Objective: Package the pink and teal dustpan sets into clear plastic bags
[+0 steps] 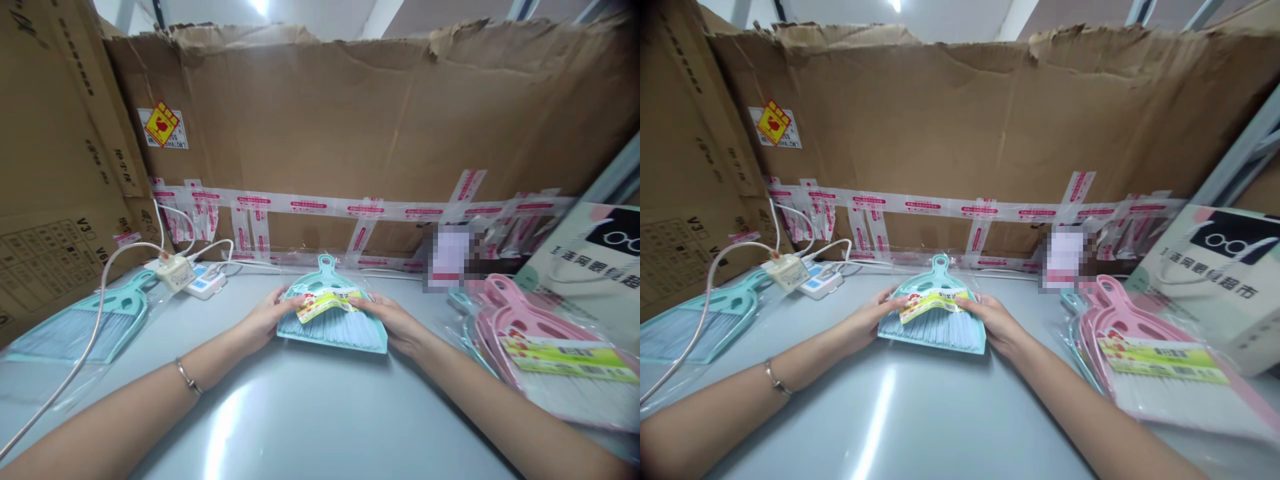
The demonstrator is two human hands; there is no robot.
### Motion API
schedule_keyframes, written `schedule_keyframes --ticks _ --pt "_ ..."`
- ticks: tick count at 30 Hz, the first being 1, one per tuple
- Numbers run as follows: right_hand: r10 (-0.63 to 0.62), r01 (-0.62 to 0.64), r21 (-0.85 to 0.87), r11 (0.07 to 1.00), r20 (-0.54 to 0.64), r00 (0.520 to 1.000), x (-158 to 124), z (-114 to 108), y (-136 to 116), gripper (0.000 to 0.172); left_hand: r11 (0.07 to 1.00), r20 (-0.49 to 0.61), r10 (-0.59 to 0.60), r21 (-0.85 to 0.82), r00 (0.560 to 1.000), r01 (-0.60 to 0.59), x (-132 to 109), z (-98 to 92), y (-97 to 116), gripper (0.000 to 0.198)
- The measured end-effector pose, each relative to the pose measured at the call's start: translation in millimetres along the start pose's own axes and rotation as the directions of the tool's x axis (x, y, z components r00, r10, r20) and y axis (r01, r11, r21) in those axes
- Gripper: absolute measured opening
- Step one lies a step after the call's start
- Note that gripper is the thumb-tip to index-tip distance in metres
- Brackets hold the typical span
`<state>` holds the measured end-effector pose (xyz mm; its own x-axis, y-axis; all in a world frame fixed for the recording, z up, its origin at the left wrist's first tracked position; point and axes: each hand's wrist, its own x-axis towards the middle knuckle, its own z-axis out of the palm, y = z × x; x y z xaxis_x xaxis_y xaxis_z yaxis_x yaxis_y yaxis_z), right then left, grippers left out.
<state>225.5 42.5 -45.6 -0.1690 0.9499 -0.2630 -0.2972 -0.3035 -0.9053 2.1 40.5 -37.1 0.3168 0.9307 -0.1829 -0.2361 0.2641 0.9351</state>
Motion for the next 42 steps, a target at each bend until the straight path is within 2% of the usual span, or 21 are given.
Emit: schedule_keyframes --ticks 3,5,9,17,19,22,26,29,32,34,37,42 --pt "0.009 -0.009 0.011 1.000 -0.030 0.999 -0.3 1.7 1.0 0.025 1.000 0.085 -0.002 0.019 0.996 0.000 0.0 0.1 -1.9 0.050" --pt "0.020 -0.019 0.020 1.000 -0.019 1.000 -1.8 4.2 1.8 0.024 0.999 0.032 -0.023 0.029 0.999 0.022 1.1 0.4 -4.5 0.045" --pt "0.033 -0.035 0.047 0.998 0.053 0.998 -7.1 9.3 3.2 0.027 0.998 -0.165 -0.056 -0.012 0.985 0.055 4.3 -0.1 -9.9 0.026" --pt "0.019 -0.020 0.003 1.000 0.293 0.956 -12.4 2.6 -2.0 0.054 0.995 -0.230 -0.041 -0.101 0.972 0.019 7.6 -3.5 -6.4 0.018" --pt "0.019 -0.023 0.011 1.000 0.259 0.966 -9.5 1.2 -0.7 0.048 0.993 -0.248 -0.047 -0.120 0.968 0.018 8.8 -4.2 -5.6 0.014" --pt "0.034 -0.036 0.017 0.999 0.128 0.991 -4.9 2.0 3.4 0.029 0.992 -0.233 -0.019 -0.127 0.972 -0.011 9.5 -3.4 -7.2 0.010" --pt "0.077 -0.077 -0.008 0.997 0.019 0.997 -3.2 4.8 7.4 0.014 0.998 -0.219 -0.003 -0.057 0.976 -0.010 7.2 1.2 -10.4 0.014" --pt "0.114 -0.114 -0.003 0.994 0.027 0.993 -3.7 5.2 7.8 0.015 0.998 -0.196 -0.034 -0.053 0.980 0.024 6.1 1.9 -8.8 0.019" --pt "0.114 -0.114 0.017 0.993 0.033 0.993 -4.1 4.7 7.0 0.021 0.986 -0.116 -0.079 -0.157 0.990 0.060 6.4 -1.1 -3.3 0.026" --pt "0.096 -0.096 0.008 0.995 0.034 0.995 -4.5 4.8 6.7 0.023 0.978 -0.125 -0.115 -0.186 0.985 0.091 6.4 -3.1 0.1 0.032" --pt "0.062 -0.061 -0.050 0.997 0.021 0.998 -5.2 6.1 7.4 0.019 0.984 -0.153 -0.153 -0.111 0.976 0.137 4.6 -3.1 1.1 0.033" --pt "0.078 -0.091 -0.153 0.984 -0.093 0.993 -4.4 8.0 9.0 0.013 0.986 -0.027 -0.168 -0.003 0.985 0.168 -0.4 0.4 -4.3 0.034"
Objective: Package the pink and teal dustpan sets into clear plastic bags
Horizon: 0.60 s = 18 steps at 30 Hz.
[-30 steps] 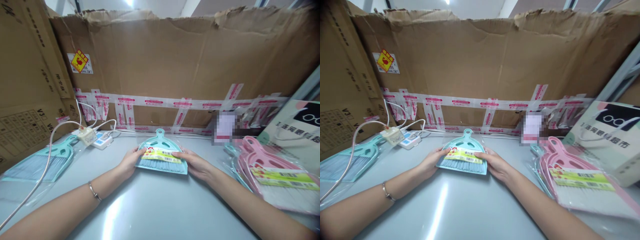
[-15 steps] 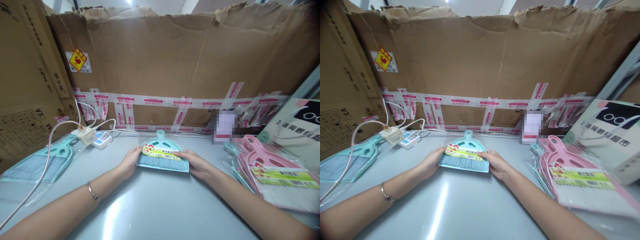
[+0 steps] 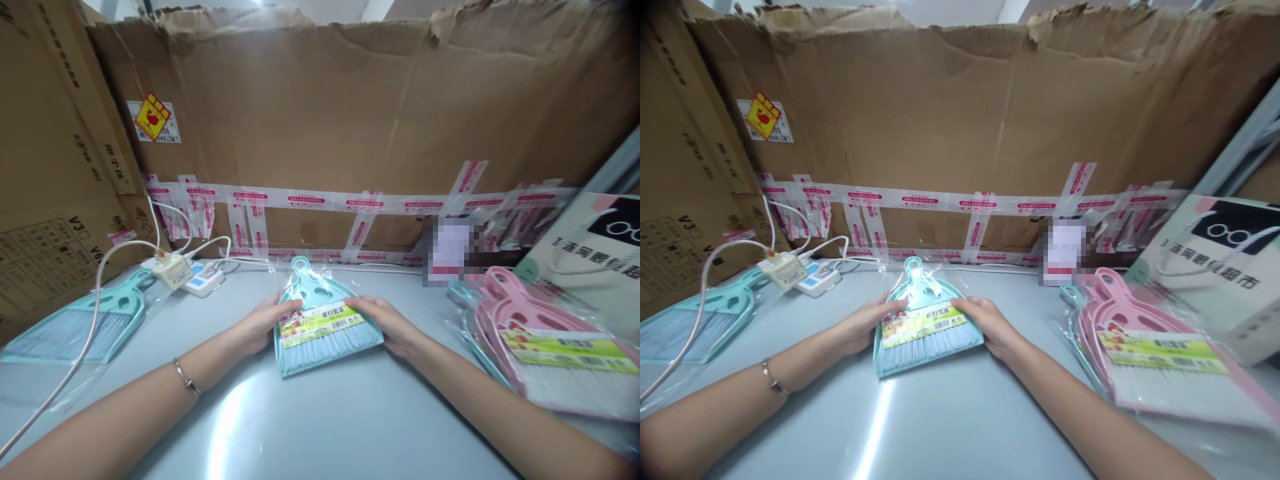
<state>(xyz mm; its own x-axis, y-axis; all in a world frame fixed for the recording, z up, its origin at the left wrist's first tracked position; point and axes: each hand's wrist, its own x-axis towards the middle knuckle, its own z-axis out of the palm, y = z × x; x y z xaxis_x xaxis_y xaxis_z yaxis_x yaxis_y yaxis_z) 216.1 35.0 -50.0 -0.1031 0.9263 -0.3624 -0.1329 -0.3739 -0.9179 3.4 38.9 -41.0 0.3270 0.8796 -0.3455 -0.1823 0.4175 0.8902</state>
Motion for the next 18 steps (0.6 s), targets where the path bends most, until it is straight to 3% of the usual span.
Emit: schedule_keyframes --ticks 3,7,12,18 --pt "-0.011 0.011 0.005 1.000 0.014 1.000 0.9 -1.6 -1.4 0.018 1.000 -0.049 -0.020 -0.003 0.999 0.020 -0.2 1.0 -1.3 0.031" --pt "-0.018 0.012 0.039 0.999 0.142 0.990 1.5 -9.9 -4.3 0.030 0.996 -0.161 -0.050 -0.080 0.986 0.038 3.5 -0.3 1.9 0.017" --pt "-0.111 0.035 0.174 0.984 0.454 0.884 -1.9 -16.6 -4.4 0.050 0.978 -0.163 -0.139 -0.180 0.977 0.110 9.7 -7.2 7.8 0.013" --pt "-0.150 0.086 0.179 0.980 0.383 0.912 -9.6 -0.9 3.8 0.043 0.976 -0.053 -0.135 -0.181 0.989 0.123 10.2 -9.9 8.0 0.022"
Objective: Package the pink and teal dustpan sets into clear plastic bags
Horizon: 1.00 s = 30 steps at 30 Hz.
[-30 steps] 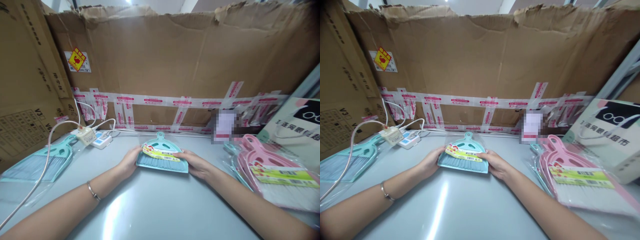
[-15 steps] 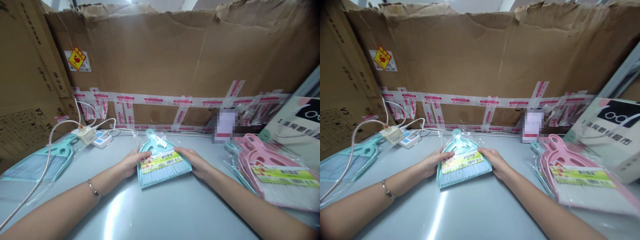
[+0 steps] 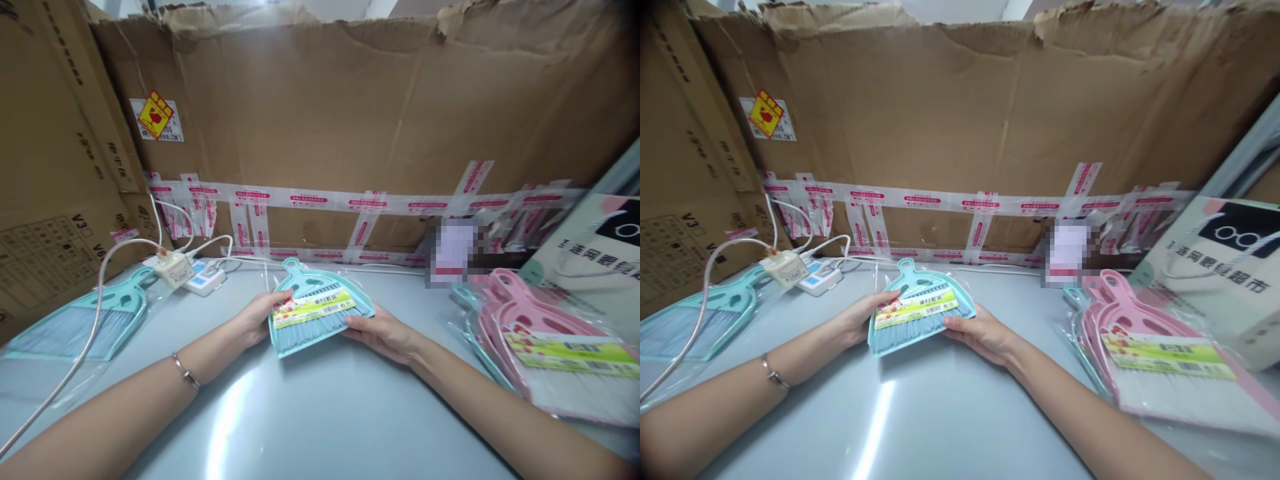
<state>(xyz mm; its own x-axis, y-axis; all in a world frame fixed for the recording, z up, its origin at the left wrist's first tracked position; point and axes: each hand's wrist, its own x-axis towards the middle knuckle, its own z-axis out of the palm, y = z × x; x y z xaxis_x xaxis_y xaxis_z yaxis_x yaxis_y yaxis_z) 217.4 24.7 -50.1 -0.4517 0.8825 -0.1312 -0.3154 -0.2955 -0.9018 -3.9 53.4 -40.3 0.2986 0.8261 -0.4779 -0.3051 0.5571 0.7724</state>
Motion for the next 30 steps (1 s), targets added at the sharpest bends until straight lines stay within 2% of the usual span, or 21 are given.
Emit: schedule_keyframes --ticks 2,4,8,12,14,16,19,21,23,25,30 --pt "-0.007 0.010 0.039 0.999 -0.066 0.998 2.9 3.8 4.2 0.038 1.000 0.008 0.019 -0.014 1.000 -0.019 -1.3 1.7 0.5 0.024" --pt "0.009 0.010 0.095 0.995 -0.200 0.980 6.7 5.8 7.9 0.028 0.997 -0.012 0.058 -0.045 0.998 -0.059 -3.4 4.4 1.7 0.025" --pt "0.050 0.055 0.212 0.976 -0.461 0.886 11.3 9.6 12.7 0.010 0.990 0.013 0.092 -0.109 0.996 -0.090 -9.4 9.9 3.3 0.027" --pt "-0.025 0.206 0.248 0.947 -0.579 0.815 9.6 13.1 14.9 0.007 0.986 0.103 0.135 -0.107 0.985 -0.124 -12.9 12.6 1.4 0.024" --pt "-0.043 0.239 0.252 0.938 -0.600 0.799 8.5 13.7 15.3 0.007 0.986 0.112 0.150 -0.091 0.982 -0.140 -12.4 12.0 -0.9 0.021" --pt "-0.043 0.240 0.258 0.936 -0.593 0.804 7.8 14.6 15.5 0.010 0.984 0.106 0.168 -0.078 0.980 -0.161 -10.8 10.3 -4.0 0.022" --pt "-0.033 0.196 0.263 0.945 -0.517 0.855 6.8 18.0 16.4 0.016 0.977 0.156 0.214 -0.048 0.964 -0.208 -8.5 7.9 -8.7 0.023" --pt "-0.014 0.141 0.261 0.955 -0.436 0.900 5.6 21.5 17.4 0.032 0.971 0.181 0.237 -0.015 0.954 -0.239 -7.9 7.5 -11.1 0.021" --pt "0.011 0.092 0.253 0.963 -0.379 0.925 4.3 25.0 18.4 0.042 0.966 0.174 0.245 0.034 0.954 -0.255 -8.0 8.2 -12.7 0.021" --pt "0.037 0.067 0.254 0.965 -0.385 0.922 3.2 27.8 19.0 0.046 0.959 0.146 0.253 0.093 0.957 -0.267 -8.3 9.4 -14.0 0.026" --pt "0.088 0.079 0.300 0.951 -0.503 0.860 2.2 32.3 18.8 0.048 0.932 0.041 0.273 0.236 0.961 -0.275 -8.5 10.3 -17.1 0.044"
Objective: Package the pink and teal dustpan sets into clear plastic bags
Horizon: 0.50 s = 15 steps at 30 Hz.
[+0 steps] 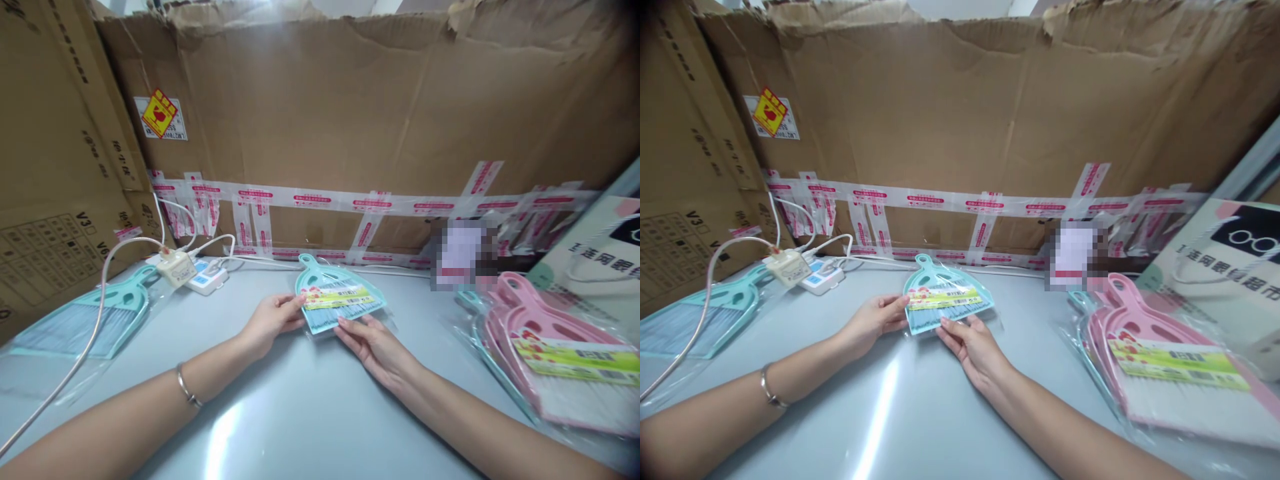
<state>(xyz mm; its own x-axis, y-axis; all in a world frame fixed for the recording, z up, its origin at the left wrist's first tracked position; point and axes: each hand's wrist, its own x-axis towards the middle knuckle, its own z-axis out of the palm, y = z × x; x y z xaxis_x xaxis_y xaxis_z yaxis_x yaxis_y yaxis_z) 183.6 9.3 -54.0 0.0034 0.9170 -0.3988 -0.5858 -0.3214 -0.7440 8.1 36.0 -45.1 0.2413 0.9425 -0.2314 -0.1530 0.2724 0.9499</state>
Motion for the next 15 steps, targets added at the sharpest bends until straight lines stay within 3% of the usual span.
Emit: schedule_keyframes --ticks 5,10,15 --pt "-0.068 0.070 0.036 0.997 -0.037 0.997 -1.8 1.7 0.0 0.051 1.000 -0.033 -0.007 -0.022 0.999 0.006 -1.2 1.4 0.8 0.034" --pt "-0.103 0.104 0.030 0.994 -0.052 0.993 -3.9 1.5 -0.6 0.041 0.998 -0.114 0.018 0.061 0.993 -0.011 -4.9 8.8 3.5 0.018" --pt "-0.096 0.093 -0.037 0.995 -0.083 0.992 -2.8 -0.1 -0.9 0.035 0.955 -0.020 0.127 0.274 0.992 -0.116 -9.0 11.7 -1.2 0.018"
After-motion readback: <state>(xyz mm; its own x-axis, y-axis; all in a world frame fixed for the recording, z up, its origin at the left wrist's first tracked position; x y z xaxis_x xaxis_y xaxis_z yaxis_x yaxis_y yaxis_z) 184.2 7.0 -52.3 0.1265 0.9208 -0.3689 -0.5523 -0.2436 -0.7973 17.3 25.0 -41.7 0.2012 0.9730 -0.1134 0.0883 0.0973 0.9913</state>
